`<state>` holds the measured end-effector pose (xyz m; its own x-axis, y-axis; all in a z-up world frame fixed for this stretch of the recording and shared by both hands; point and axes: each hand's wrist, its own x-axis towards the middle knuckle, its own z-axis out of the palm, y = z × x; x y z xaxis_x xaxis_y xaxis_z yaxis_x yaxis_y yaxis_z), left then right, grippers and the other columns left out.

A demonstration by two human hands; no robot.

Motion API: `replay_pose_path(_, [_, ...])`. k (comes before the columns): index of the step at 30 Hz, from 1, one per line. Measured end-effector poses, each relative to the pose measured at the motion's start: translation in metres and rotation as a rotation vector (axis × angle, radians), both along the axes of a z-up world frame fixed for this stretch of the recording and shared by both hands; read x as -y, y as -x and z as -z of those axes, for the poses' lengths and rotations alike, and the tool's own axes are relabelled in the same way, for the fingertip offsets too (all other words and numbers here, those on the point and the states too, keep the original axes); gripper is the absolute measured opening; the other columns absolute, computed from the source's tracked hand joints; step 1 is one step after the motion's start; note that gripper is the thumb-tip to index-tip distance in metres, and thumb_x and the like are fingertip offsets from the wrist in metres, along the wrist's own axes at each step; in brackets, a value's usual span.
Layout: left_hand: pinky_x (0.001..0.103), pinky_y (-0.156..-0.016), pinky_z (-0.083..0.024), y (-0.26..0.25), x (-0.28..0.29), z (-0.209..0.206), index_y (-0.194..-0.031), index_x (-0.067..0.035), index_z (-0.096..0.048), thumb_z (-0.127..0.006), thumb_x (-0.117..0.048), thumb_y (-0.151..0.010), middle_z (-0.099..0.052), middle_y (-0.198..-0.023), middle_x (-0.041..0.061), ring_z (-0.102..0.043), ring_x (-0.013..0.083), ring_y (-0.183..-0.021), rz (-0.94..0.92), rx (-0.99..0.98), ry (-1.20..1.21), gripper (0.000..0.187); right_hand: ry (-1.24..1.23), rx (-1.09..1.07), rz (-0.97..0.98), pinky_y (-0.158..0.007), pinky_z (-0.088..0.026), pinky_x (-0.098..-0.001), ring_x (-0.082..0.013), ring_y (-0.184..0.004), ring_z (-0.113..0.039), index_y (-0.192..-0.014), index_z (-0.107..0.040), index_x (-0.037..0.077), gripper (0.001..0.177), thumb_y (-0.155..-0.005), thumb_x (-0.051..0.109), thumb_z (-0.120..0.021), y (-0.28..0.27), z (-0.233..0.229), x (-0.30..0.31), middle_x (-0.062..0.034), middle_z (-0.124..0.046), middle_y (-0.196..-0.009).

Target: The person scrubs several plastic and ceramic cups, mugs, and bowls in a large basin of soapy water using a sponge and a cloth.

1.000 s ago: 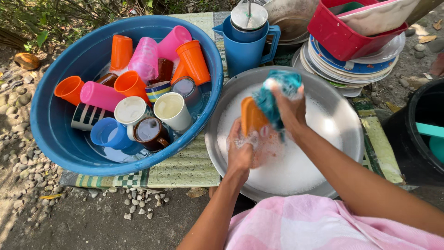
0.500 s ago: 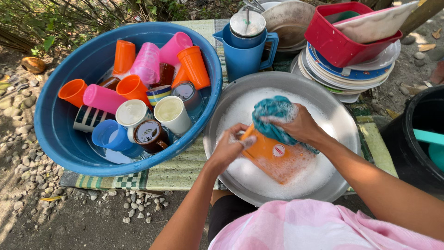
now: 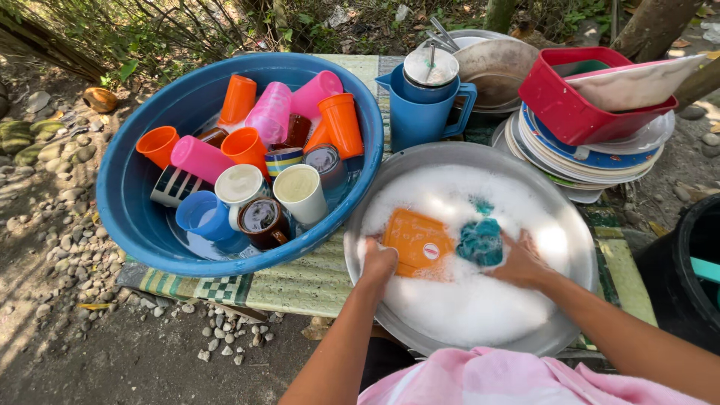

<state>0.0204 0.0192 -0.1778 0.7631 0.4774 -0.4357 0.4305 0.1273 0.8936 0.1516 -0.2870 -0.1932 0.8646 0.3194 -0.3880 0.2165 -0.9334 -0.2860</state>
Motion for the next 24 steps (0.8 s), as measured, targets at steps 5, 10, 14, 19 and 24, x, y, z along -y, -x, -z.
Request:
replay_pose_path(5, [0.039, -0.076, -0.055, 0.002, -0.004, -0.014, -0.150, -0.001, -0.033, -0.056, -0.005, -0.077, -0.064, -0.114, 0.021, -0.065, 0.0258, -0.094, -0.005, 0.008, 0.175, 0.076, 0.015, -0.021, 0.026, -0.126, -0.019, -0.0469, -0.0465, -0.155, -0.004, -0.160, -0.028, 0.015, 0.121, -0.063, 0.054, -0.090, 0.004, -0.007, 0.001, -0.0337, 0.002, -0.165])
replay_pose_path(10, [0.037, -0.076, -0.056, 0.002, 0.002, -0.047, -0.140, 0.001, -0.041, -0.065, -0.017, -0.090, -0.066, -0.109, 0.017, -0.066, 0.0241, -0.092, 0.151, -0.071, 0.144, 0.058, -0.074, 0.138, 0.040, -0.121, -0.035, -0.0422, -0.0390, -0.146, -0.040, -0.143, -0.053, 0.002, 0.103, -0.054, 0.033, -0.096, 0.007, -0.042, -0.015, -0.0284, -0.049, -0.148])
replay_pose_path(14, [0.039, -0.075, -0.053, 0.014, 0.021, -0.066, -0.135, -0.010, -0.044, -0.049, -0.045, -0.099, -0.063, -0.108, 0.013, -0.063, 0.0231, -0.089, 0.178, -0.244, 0.289, 0.051, -0.314, -0.112, 0.042, -0.094, -0.063, -0.0390, -0.0280, -0.094, -0.079, -0.128, -0.066, 0.002, 0.090, -0.049, 0.036, -0.093, 0.026, -0.106, -0.050, -0.0121, -0.077, -0.106])
replay_pose_path(19, [0.048, -0.068, -0.054, 0.004, 0.035, -0.016, -0.130, -0.005, -0.060, -0.049, -0.025, -0.093, -0.060, -0.098, 0.019, -0.059, 0.0300, -0.078, 0.240, -0.078, 0.578, 0.043, -0.480, -0.086, -0.150, -0.106, -0.049, -0.0430, -0.0311, -0.117, -0.061, -0.125, -0.069, 0.005, 0.075, -0.066, 0.049, -0.089, 0.077, -0.177, -0.111, -0.0208, -0.062, -0.127])
replay_pose_path(24, [0.051, -0.082, -0.061, 0.020, 0.028, -0.019, -0.128, -0.004, -0.059, -0.060, -0.022, -0.086, -0.068, -0.113, 0.015, -0.071, 0.0313, -0.097, 0.209, 0.030, 0.869, 0.045, -0.675, -0.108, -0.373, -0.119, -0.023, -0.0461, -0.0361, -0.150, -0.025, -0.160, -0.033, 0.022, 0.094, -0.078, 0.037, -0.075, 0.099, -0.185, -0.134, -0.0207, -0.034, -0.161])
